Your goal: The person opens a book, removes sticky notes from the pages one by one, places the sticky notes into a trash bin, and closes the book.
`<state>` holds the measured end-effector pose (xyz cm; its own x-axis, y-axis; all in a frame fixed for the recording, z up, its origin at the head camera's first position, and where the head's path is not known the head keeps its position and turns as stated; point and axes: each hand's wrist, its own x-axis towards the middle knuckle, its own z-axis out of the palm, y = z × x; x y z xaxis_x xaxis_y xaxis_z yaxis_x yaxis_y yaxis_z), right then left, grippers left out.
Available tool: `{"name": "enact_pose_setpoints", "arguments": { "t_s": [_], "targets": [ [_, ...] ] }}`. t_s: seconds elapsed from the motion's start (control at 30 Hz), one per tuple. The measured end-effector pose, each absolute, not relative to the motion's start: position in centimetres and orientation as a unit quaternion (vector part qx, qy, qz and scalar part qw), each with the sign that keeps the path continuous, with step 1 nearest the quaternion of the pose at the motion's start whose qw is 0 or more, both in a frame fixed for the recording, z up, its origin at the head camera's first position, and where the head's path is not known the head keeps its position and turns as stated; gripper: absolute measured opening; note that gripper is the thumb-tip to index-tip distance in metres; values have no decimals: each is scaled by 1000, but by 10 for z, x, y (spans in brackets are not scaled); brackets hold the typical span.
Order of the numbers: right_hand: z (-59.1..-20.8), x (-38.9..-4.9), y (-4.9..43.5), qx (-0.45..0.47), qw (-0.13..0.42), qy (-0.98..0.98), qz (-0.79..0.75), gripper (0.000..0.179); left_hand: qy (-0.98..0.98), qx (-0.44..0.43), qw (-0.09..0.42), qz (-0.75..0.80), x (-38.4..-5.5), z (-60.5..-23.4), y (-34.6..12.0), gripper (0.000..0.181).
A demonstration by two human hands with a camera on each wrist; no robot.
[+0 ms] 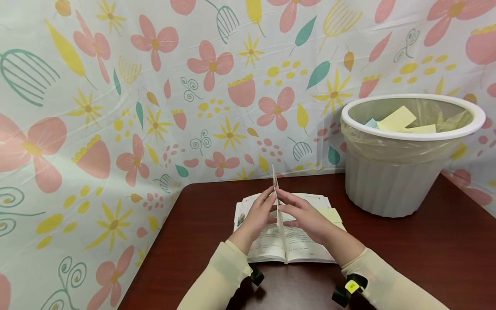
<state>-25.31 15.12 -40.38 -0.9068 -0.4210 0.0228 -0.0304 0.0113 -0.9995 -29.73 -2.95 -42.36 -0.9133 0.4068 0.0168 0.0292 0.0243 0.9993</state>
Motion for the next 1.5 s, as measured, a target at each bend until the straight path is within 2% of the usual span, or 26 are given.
{"name": "enact_pose_setpoints", "arguments": {
  "t_s": [0.13,0.33,0.57,0.83,1.2,1.5],
  "targets": [
    [-408,-251,147,-179,149,709,-665,64,673,133,157,711,-296,-420,-32,62],
    [-415,-250,142,-191,150,734,-635,62,649,136,159,732,-297,-412,-39,59],
    [-424,-249,138,-229,111,770,-585,62,621,145,167,752,-305,-413,-50,57],
    [-432,-246,135,-232,92,812,-528,64,591,107,183,778,-314,-408,-63,55],
    [-442,-248,132,-257,108,822,-496,61,588,71,172,788,-324,-401,-90,61],
    [-443,-245,129,-283,110,828,-472,60,583,46,160,795,-337,-408,-111,59]
  ]
}}
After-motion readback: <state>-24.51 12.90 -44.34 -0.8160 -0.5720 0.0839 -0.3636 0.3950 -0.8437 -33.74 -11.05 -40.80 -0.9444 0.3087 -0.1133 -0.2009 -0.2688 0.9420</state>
